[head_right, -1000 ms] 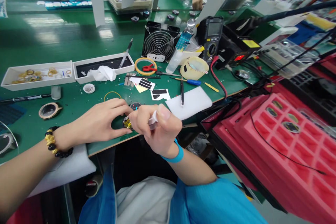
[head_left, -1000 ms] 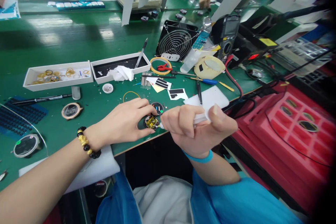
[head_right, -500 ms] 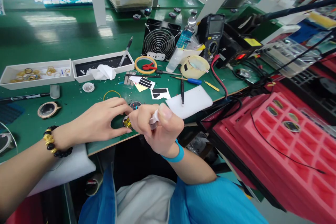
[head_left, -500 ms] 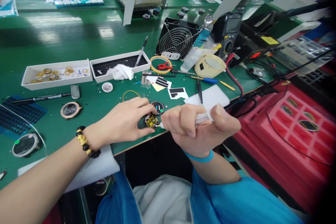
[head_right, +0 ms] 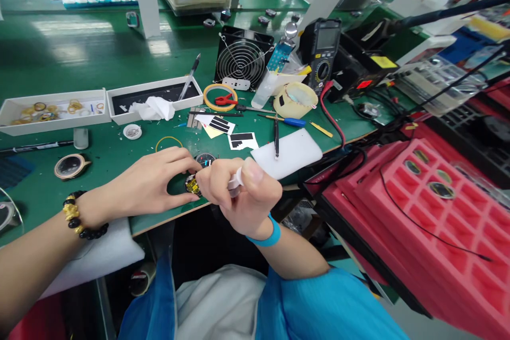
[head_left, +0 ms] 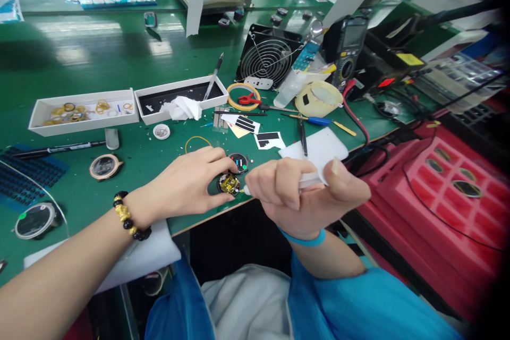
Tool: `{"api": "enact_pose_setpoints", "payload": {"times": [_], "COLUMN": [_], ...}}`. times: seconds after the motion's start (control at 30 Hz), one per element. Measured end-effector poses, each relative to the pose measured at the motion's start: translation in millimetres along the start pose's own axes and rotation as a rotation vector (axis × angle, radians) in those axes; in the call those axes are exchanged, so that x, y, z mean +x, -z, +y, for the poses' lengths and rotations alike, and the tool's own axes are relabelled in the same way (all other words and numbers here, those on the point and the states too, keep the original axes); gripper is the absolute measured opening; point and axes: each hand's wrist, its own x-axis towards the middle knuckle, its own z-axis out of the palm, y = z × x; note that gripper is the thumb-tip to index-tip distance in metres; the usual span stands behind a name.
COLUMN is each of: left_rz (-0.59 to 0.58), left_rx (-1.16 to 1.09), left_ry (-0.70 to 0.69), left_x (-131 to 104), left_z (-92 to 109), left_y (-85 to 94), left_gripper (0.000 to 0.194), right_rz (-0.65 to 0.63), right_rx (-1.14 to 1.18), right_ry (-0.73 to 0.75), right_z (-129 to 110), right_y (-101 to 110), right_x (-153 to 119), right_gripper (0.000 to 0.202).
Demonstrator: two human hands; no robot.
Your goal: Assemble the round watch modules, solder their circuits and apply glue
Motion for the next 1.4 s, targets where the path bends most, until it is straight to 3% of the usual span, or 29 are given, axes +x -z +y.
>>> {"api": "enact_pose_setpoints", "payload": {"times": [1.4], "left_rz": [-0.005], "left_rx": [0.001], "left_ry": [0.014], "left_x": [0.7], "left_z": [-1.0], "left_y": [-1.1], "left_gripper": [0.032], "right_rz": [-0.071], "right_rx": [-0.009], "right_ry": [0.046], "right_z": [-0.4], "right_y": [7.3], "right_x": [-0.9], "right_gripper": [0.060]}}
